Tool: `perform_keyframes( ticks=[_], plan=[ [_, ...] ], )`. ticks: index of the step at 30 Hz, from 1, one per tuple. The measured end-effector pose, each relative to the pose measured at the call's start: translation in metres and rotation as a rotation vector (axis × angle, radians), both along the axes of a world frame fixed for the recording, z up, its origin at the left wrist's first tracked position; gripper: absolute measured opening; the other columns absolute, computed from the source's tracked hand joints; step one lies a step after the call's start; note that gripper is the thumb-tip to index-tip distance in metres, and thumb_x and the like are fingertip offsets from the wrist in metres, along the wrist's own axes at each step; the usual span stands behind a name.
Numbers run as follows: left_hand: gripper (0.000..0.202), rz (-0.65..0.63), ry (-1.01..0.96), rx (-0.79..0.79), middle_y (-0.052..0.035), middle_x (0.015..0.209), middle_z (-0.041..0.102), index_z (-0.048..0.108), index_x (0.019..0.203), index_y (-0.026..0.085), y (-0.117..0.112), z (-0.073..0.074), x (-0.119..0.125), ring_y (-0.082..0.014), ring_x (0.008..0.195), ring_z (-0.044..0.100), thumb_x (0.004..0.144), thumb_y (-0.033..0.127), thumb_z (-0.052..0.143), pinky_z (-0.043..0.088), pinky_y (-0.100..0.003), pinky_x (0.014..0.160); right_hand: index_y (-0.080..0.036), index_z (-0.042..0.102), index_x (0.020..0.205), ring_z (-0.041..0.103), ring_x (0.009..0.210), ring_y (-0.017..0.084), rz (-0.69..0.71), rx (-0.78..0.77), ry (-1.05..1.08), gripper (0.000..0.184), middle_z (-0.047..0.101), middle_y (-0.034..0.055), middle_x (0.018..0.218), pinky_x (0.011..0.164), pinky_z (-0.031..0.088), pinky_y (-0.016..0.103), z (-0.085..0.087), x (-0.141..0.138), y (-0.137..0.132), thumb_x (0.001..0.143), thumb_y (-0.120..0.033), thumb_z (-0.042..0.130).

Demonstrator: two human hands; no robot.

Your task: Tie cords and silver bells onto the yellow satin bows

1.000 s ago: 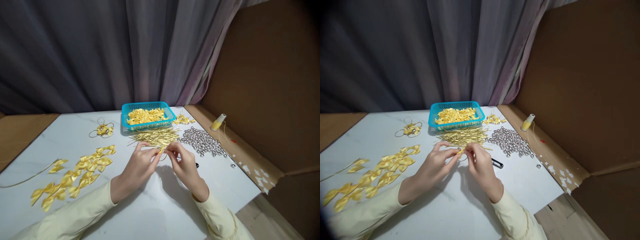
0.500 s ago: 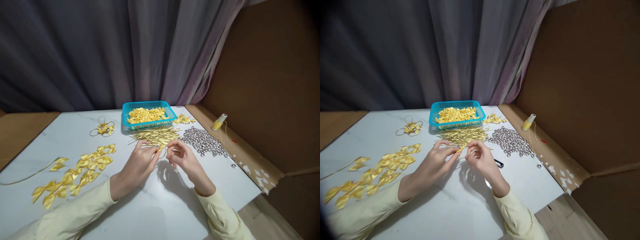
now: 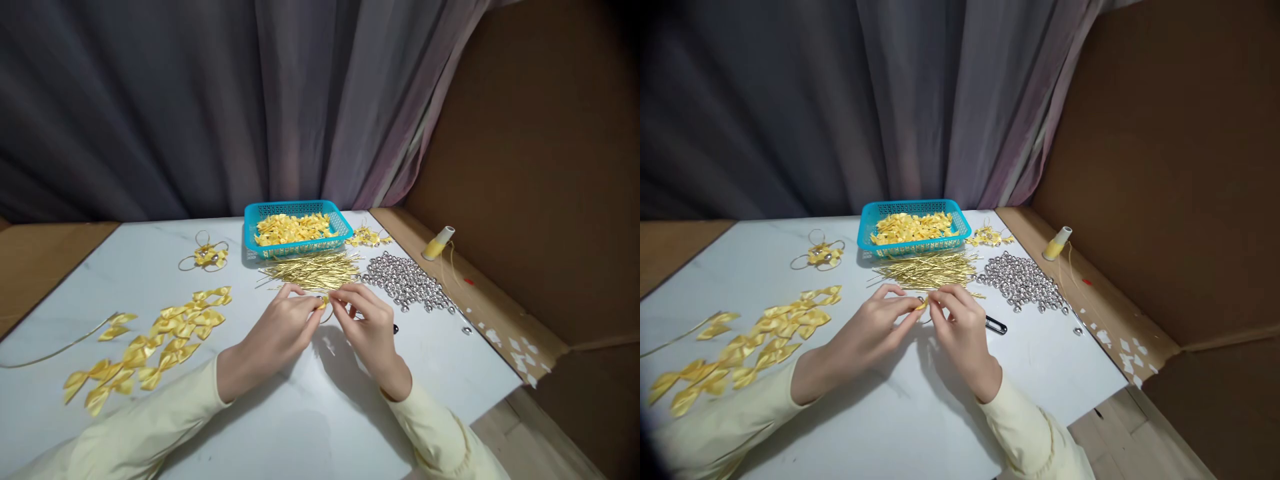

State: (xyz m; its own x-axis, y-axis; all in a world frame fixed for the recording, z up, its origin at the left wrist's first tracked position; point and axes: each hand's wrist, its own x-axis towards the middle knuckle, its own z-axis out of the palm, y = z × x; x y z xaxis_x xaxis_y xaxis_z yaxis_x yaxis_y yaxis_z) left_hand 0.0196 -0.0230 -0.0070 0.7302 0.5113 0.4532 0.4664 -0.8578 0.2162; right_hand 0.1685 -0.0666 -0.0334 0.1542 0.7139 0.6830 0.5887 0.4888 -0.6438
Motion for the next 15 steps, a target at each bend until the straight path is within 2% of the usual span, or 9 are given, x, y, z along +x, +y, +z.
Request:
perform_keyframes(
  ticks=[9, 15],
  plan=[
    [0.027, -0.081, 0.0, -0.007, -0.0013, 0.075, 0.068, 0.06, 0.082, 0.017, 0.0004, -0.0021, -0.0008, -0.0157, 0.064, 0.059, 0.092, 0.014, 0.035, 0.039, -0.039, 0.083, -0.018, 0.069, 0.075, 0.062, 0.067, 0.015, 0.037, -0.103, 0.076, 0.012, 0.068, 0.0044, 0.076, 0.05, 0.046, 0.024, 0.0012, 0.01, 0.0052, 0.077, -0.012, 0.059],
    [0.028, -0.091, 0.049, 0.025, -0.0029, 0.076, 0.068, 0.06, 0.083, 0.016, -0.0001, 0.0001, -0.0016, -0.016, 0.065, 0.06, 0.091, 0.012, 0.034, 0.038, -0.041, 0.086, -0.019, 0.068, 0.072, 0.062, 0.068, 0.015, 0.035, -0.158, 0.109, 0.011, 0.068, 0.0036, 0.075, 0.049, 0.046, 0.023, 0.0029, 0.0107, 0.0058, 0.075, -0.013, 0.06]
  ],
)
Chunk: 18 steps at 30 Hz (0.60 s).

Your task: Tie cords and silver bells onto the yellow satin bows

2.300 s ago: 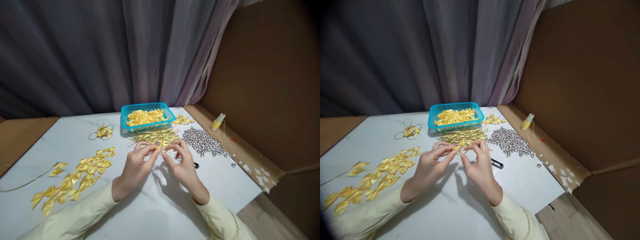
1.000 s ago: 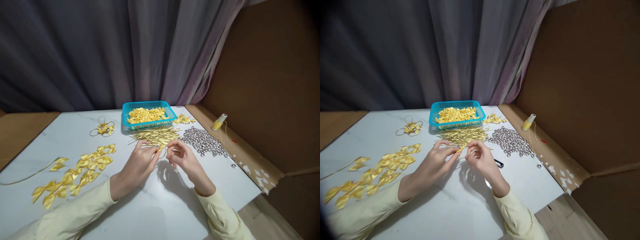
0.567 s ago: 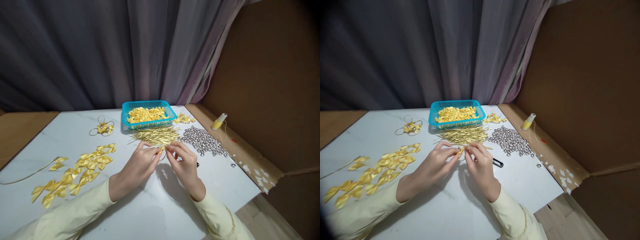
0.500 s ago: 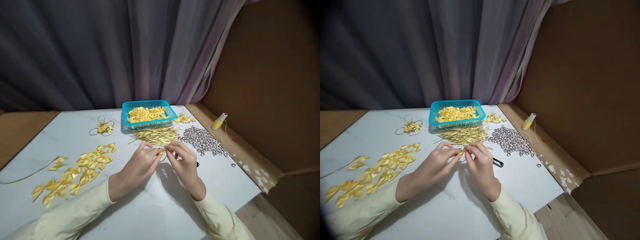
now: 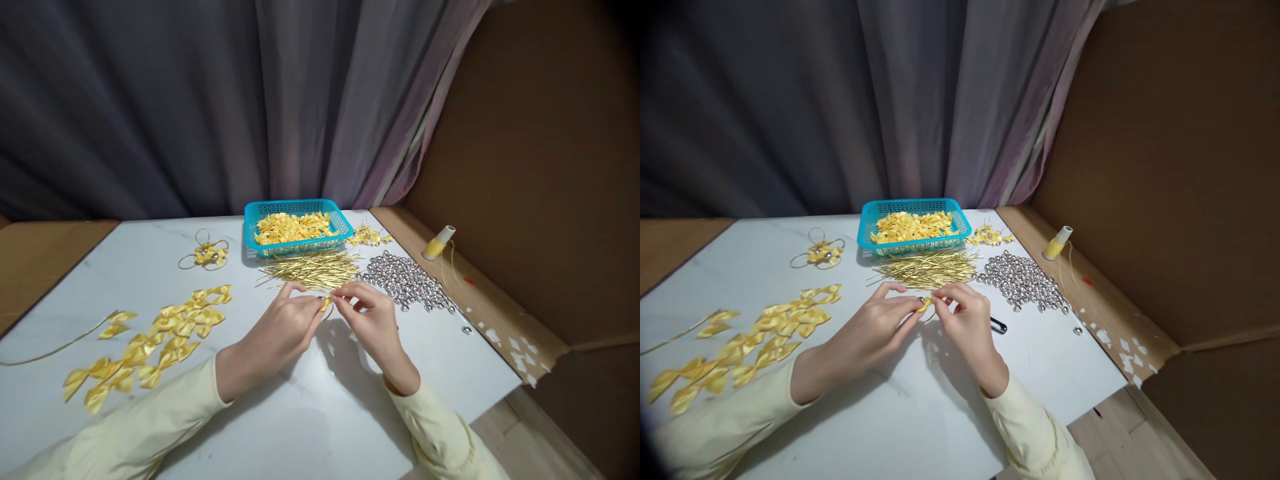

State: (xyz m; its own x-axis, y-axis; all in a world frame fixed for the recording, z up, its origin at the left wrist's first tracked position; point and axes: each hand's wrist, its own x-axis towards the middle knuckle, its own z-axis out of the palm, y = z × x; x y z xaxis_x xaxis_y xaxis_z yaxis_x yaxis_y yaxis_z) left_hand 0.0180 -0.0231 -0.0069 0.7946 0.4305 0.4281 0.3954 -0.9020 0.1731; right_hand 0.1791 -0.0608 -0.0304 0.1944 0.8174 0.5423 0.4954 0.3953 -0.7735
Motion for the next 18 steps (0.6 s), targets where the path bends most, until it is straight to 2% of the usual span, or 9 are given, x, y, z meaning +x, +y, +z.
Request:
perform_keyframes(
  ticks=[6, 14, 18],
  plan=[
    [0.026, -0.014, 0.007, 0.01, -0.0042, 0.076, 0.068, 0.059, 0.081, 0.015, -0.0008, 0.0016, 0.0013, -0.0166, 0.063, 0.059, 0.09, 0.01, 0.035, 0.04, -0.041, 0.084, -0.019, 0.068, 0.07, 0.062, 0.067, 0.015, 0.011, -0.045, -0.002, 0.012, 0.068, 0.0037, 0.073, 0.047, 0.044, 0.022, 0.0014, 0.0018, 0.001, 0.074, -0.013, 0.059],
    [0.022, -0.017, -0.13, 0.035, -0.0032, 0.079, 0.07, 0.061, 0.083, 0.016, 0.0019, -0.0012, 0.0014, -0.0157, 0.065, 0.059, 0.09, 0.012, 0.04, 0.042, -0.039, 0.083, -0.019, 0.068, 0.069, 0.062, 0.065, 0.015, 0.01, -0.04, -0.048, 0.014, 0.067, 0.0037, 0.073, 0.048, 0.045, 0.022, -0.0003, 0.0036, 0.0018, 0.073, -0.01, 0.057],
    [0.018, 0.049, -0.204, 0.007, -0.0015, 0.078, 0.071, 0.061, 0.086, 0.017, 0.0027, -0.0005, 0.0021, -0.0171, 0.069, 0.06, 0.089, 0.015, 0.044, 0.042, -0.039, 0.082, -0.018, 0.067, 0.07, 0.061, 0.066, 0.015, 0.0, 0.012, -0.109, 0.016, 0.066, 0.0045, 0.074, 0.049, 0.045, 0.023, -0.0009, 0.0016, -0.001, 0.074, -0.009, 0.055]
  ],
)
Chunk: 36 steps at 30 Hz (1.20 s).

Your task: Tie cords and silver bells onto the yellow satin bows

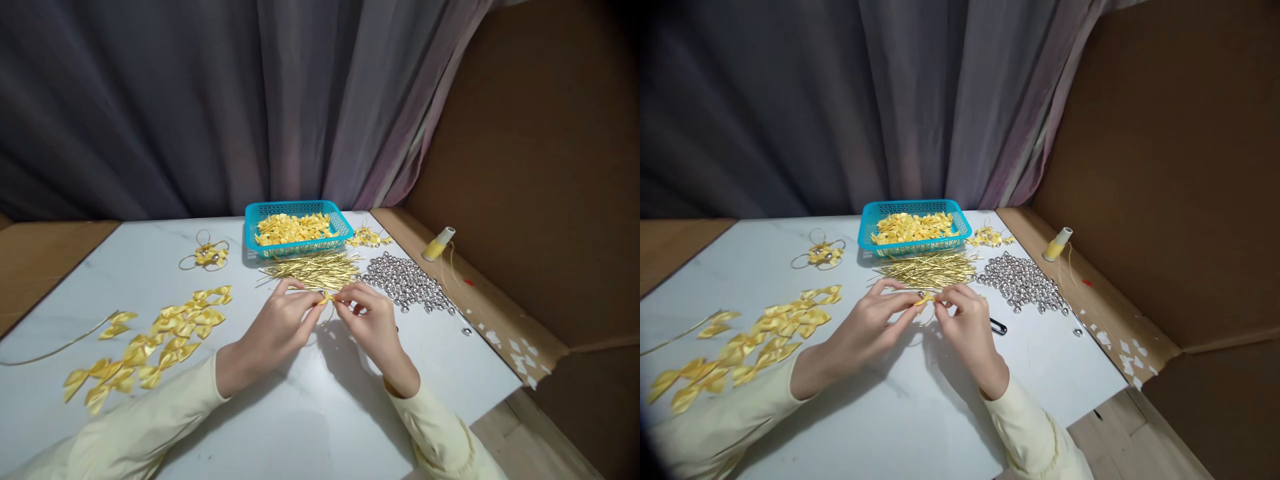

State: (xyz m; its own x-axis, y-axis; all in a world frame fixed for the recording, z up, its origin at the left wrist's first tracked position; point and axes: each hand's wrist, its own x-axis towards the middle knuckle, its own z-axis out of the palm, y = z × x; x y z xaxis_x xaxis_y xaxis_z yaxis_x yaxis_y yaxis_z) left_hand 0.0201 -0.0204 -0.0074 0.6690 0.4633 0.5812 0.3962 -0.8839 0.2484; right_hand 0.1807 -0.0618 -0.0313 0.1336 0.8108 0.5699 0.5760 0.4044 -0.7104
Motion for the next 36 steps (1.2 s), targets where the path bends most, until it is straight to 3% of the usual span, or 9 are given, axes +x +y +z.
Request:
perform_keyframes(
  ticks=[4, 10, 15, 17, 20, 23, 26, 31, 36],
  plan=[
    [0.02, 0.081, -0.022, -0.021, -0.0017, 0.075, 0.071, 0.063, 0.086, 0.019, 0.0, 0.0, -0.001, -0.0202, 0.076, 0.058, 0.089, 0.019, 0.044, 0.044, -0.038, 0.078, -0.018, 0.065, 0.071, 0.06, 0.069, 0.016, -0.003, 0.059, -0.061, 0.016, 0.065, 0.0054, 0.074, 0.049, 0.045, 0.024, 0.002, -0.003, -0.004, 0.076, -0.01, 0.052],
    [0.021, 0.092, -0.016, -0.003, -0.002, 0.079, 0.07, 0.065, 0.086, 0.02, 0.003, -0.006, -0.004, -0.0208, 0.078, 0.055, 0.089, 0.018, 0.045, 0.044, -0.037, 0.076, -0.019, 0.063, 0.07, 0.06, 0.069, 0.017, 0.012, 0.122, -0.09, 0.016, 0.065, 0.0052, 0.073, 0.055, 0.048, 0.027, 0.004, -0.006, -0.008, 0.077, -0.011, 0.051],
    [0.02, 0.121, -0.017, -0.027, -0.0021, 0.08, 0.07, 0.064, 0.087, 0.019, 0.004, -0.008, -0.005, -0.0202, 0.078, 0.054, 0.088, 0.017, 0.045, 0.045, -0.034, 0.074, -0.019, 0.064, 0.071, 0.061, 0.072, 0.017, 0.092, 0.085, -0.064, 0.015, 0.067, 0.0047, 0.074, 0.064, 0.05, 0.03, 0.004, -0.007, -0.009, 0.076, -0.011, 0.054],
    [0.02, 0.127, -0.013, -0.028, -0.0025, 0.08, 0.07, 0.065, 0.087, 0.019, 0.003, -0.007, -0.005, -0.0204, 0.078, 0.055, 0.088, 0.017, 0.045, 0.045, -0.034, 0.073, -0.019, 0.064, 0.069, 0.062, 0.076, 0.017, 0.148, -0.007, 0.061, 0.012, 0.067, 0.0052, 0.078, 0.062, 0.05, 0.029, 0.006, -0.006, -0.008, 0.075, -0.012, 0.056],
    [0.021, 0.133, -0.001, -0.014, -0.0023, 0.079, 0.07, 0.065, 0.085, 0.019, 0.003, -0.007, -0.005, -0.0203, 0.076, 0.055, 0.088, 0.017, 0.045, 0.044, -0.034, 0.072, -0.018, 0.063, 0.07, 0.063, 0.075, 0.017, 0.266, -0.264, 0.361, 0.003, 0.067, 0.0051, 0.082, 0.055, 0.049, 0.025, 0.01, -0.003, -0.006, 0.073, -0.018, 0.062],
    [0.022, 0.132, 0.002, 0.004, -0.002, 0.077, 0.07, 0.065, 0.08, 0.019, 0.004, -0.007, -0.005, -0.0192, 0.072, 0.055, 0.088, 0.017, 0.045, 0.043, -0.033, 0.072, -0.018, 0.062, 0.074, 0.059, 0.061, 0.012, 0.408, -0.481, 0.646, 0.007, 0.065, 0.0017, 0.071, 0.047, 0.045, 0.021, 0.013, 0.001, -0.005, 0.072, -0.023, 0.066],
    [0.021, 0.125, 0.009, 0.031, -0.0025, 0.077, 0.07, 0.064, 0.081, 0.018, 0.005, -0.008, -0.005, -0.0187, 0.07, 0.055, 0.088, 0.016, 0.045, 0.042, -0.033, 0.073, -0.017, 0.062, 0.078, 0.053, 0.052, 0.009, 0.496, -0.563, 0.765, 0.008, 0.06, -0.0011, 0.063, 0.043, 0.041, 0.019, 0.015, 0.002, -0.004, 0.073, -0.022, 0.065],
    [0.021, 0.108, 0.076, 0.032, -0.0023, 0.072, 0.069, 0.062, 0.08, 0.017, 0.003, -0.005, -0.003, -0.0198, 0.07, 0.057, 0.088, 0.014, 0.042, 0.041, -0.037, 0.076, -0.017, 0.064, 0.075, 0.051, 0.054, 0.009, 0.348, -0.476, 0.632, 0.011, 0.059, -0.0005, 0.066, 0.045, 0.041, 0.019, 0.012, -0.001, -0.003, 0.07, -0.025, 0.068],
    [0.024, 0.03, 0.11, 0.023, -0.0019, 0.072, 0.069, 0.061, 0.078, 0.015, 0.0, -0.002, -0.001, -0.0158, 0.058, 0.057, 0.09, 0.014, 0.04, 0.04, -0.038, 0.079, -0.017, 0.065, 0.076, 0.056, 0.062, 0.011, 0.227, -0.385, 0.523, 0.008, 0.063, 0.0024, 0.076, 0.048, 0.042, 0.021, 0.008, -0.002, -0.002, 0.073, -0.025, 0.063]
  ],
)
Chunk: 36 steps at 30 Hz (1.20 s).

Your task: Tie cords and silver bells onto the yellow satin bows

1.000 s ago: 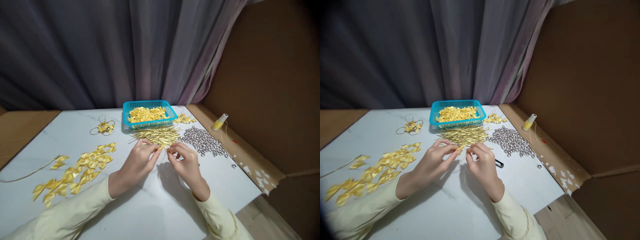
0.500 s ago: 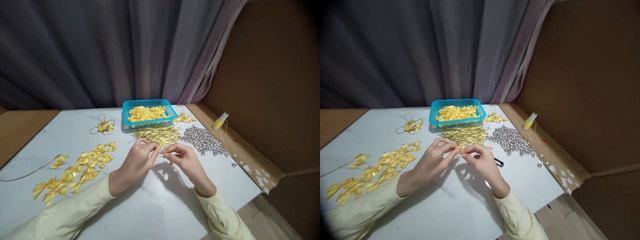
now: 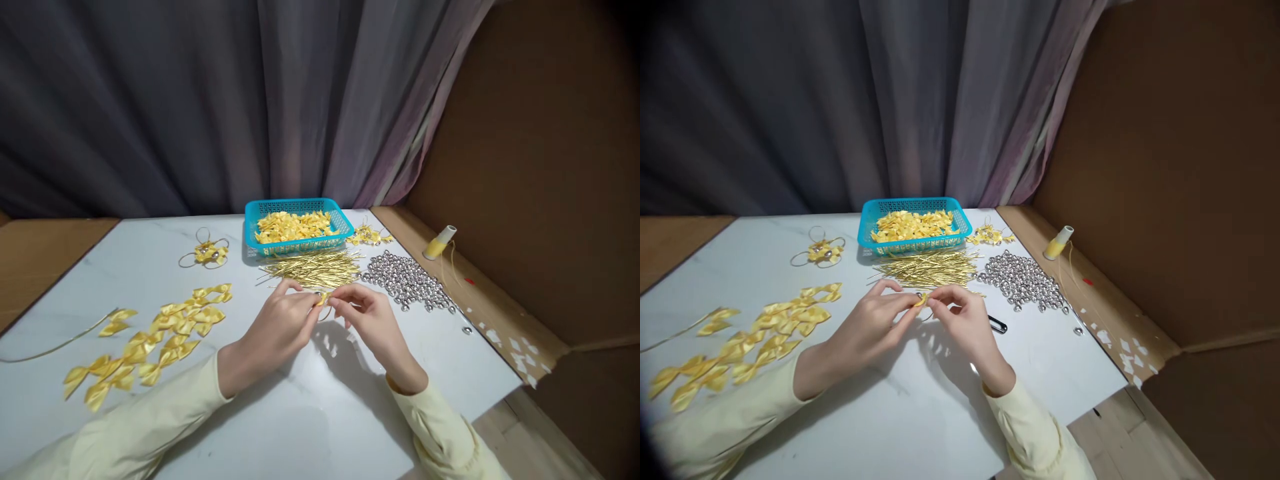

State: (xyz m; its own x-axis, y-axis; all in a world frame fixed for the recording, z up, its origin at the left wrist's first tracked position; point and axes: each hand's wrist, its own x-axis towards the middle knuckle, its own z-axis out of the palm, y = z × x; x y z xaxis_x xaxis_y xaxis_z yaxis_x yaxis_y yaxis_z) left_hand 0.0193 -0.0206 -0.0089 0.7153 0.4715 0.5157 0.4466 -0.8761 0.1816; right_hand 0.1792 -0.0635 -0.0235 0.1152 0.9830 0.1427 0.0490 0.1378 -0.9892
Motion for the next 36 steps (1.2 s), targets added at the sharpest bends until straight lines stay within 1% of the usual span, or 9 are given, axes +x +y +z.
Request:
perform_keyframes(
  ticks=[2, 9, 15, 22, 25, 29, 32, 36],
  plan=[
    [0.024, -0.014, 0.008, -0.003, -0.0024, 0.072, 0.069, 0.06, 0.078, 0.015, -0.0005, -0.0002, -0.0001, -0.015, 0.057, 0.057, 0.09, 0.013, 0.04, 0.039, -0.038, 0.08, -0.017, 0.065, 0.076, 0.057, 0.063, 0.012, -0.022, 0.015, -0.019, 0.008, 0.064, 0.0025, 0.075, 0.048, 0.042, 0.021, -0.0006, 0.0003, 0.0004, 0.074, -0.024, 0.062],
    [0.026, -0.046, 0.036, 0.02, -0.0034, 0.075, 0.07, 0.06, 0.08, 0.015, -0.0015, -0.0005, -0.0009, -0.0152, 0.06, 0.06, 0.09, 0.012, 0.037, 0.039, -0.039, 0.08, -0.016, 0.065, 0.075, 0.058, 0.063, 0.013, -0.07, 0.04, -0.099, 0.008, 0.065, 0.0029, 0.073, 0.049, 0.043, 0.022, -0.0014, -0.0004, 0.0003, 0.075, -0.023, 0.06],
    [0.023, -0.059, 0.038, 0.026, -0.0044, 0.076, 0.07, 0.059, 0.081, 0.014, -0.0012, 0.0011, -0.0004, -0.0159, 0.061, 0.06, 0.09, 0.013, 0.038, 0.04, -0.039, 0.08, -0.016, 0.065, 0.074, 0.058, 0.063, 0.013, -0.068, 0.034, -0.122, 0.008, 0.065, 0.0034, 0.074, 0.048, 0.043, 0.021, -0.0017, 0.0004, 0.0016, 0.075, -0.022, 0.059],
    [0.021, -0.073, 0.018, 0.049, -0.0055, 0.079, 0.071, 0.059, 0.082, 0.014, 0.0004, -0.0007, -0.0004, -0.0164, 0.064, 0.063, 0.09, 0.012, 0.039, 0.04, -0.039, 0.08, -0.015, 0.066, 0.073, 0.059, 0.059, 0.013, -0.073, 0.014, -0.144, 0.008, 0.067, 0.0038, 0.072, 0.046, 0.042, 0.021, -0.0017, 0.0008, 0.0016, 0.073, -0.021, 0.059],
    [0.022, -0.083, 0.017, 0.076, -0.0058, 0.08, 0.071, 0.058, 0.082, 0.014, 0.0005, -0.0004, -0.0003, -0.0164, 0.064, 0.063, 0.09, 0.011, 0.039, 0.041, -0.039, 0.079, -0.015, 0.067, 0.074, 0.06, 0.061, 0.014, -0.087, 0.029, -0.174, 0.01, 0.068, 0.005, 0.073, 0.049, 0.044, 0.022, -0.0022, 0.0005, 0.001, 0.073, -0.02, 0.06],
    [0.02, -0.1, 0.009, 0.116, -0.0065, 0.08, 0.071, 0.058, 0.082, 0.013, 0.0005, -0.0002, 0.0002, -0.0166, 0.066, 0.064, 0.089, 0.009, 0.04, 0.041, -0.039, 0.079, -0.015, 0.07, 0.075, 0.062, 0.066, 0.015, -0.108, 0.087, -0.244, 0.012, 0.07, 0.0064, 0.076, 0.053, 0.047, 0.023, -0.0042, 0.0006, 0.0011, 0.074, -0.02, 0.059],
    [0.019, -0.102, 0.01, 0.137, -0.0061, 0.077, 0.071, 0.059, 0.083, 0.012, 0.0008, -0.0018, 0.0003, -0.0167, 0.064, 0.064, 0.089, 0.008, 0.041, 0.042, -0.039, 0.079, -0.016, 0.07, 0.074, 0.062, 0.064, 0.015, -0.116, 0.102, -0.274, 0.012, 0.07, 0.0065, 0.076, 0.049, 0.045, 0.023, -0.0055, 0.0007, 0.0018, 0.074, -0.02, 0.058],
    [0.017, -0.097, -0.037, 0.154, -0.0066, 0.079, 0.071, 0.059, 0.085, 0.012, 0.0012, -0.006, 0.0005, -0.0169, 0.065, 0.064, 0.088, 0.007, 0.043, 0.042, -0.04, 0.079, -0.016, 0.069, 0.074, 0.06, 0.06, 0.014, -0.119, 0.071, -0.259, 0.011, 0.069, 0.0061, 0.074, 0.046, 0.044, 0.022, -0.0056, 0.0004, 0.0021, 0.073, -0.021, 0.059]
  ],
)
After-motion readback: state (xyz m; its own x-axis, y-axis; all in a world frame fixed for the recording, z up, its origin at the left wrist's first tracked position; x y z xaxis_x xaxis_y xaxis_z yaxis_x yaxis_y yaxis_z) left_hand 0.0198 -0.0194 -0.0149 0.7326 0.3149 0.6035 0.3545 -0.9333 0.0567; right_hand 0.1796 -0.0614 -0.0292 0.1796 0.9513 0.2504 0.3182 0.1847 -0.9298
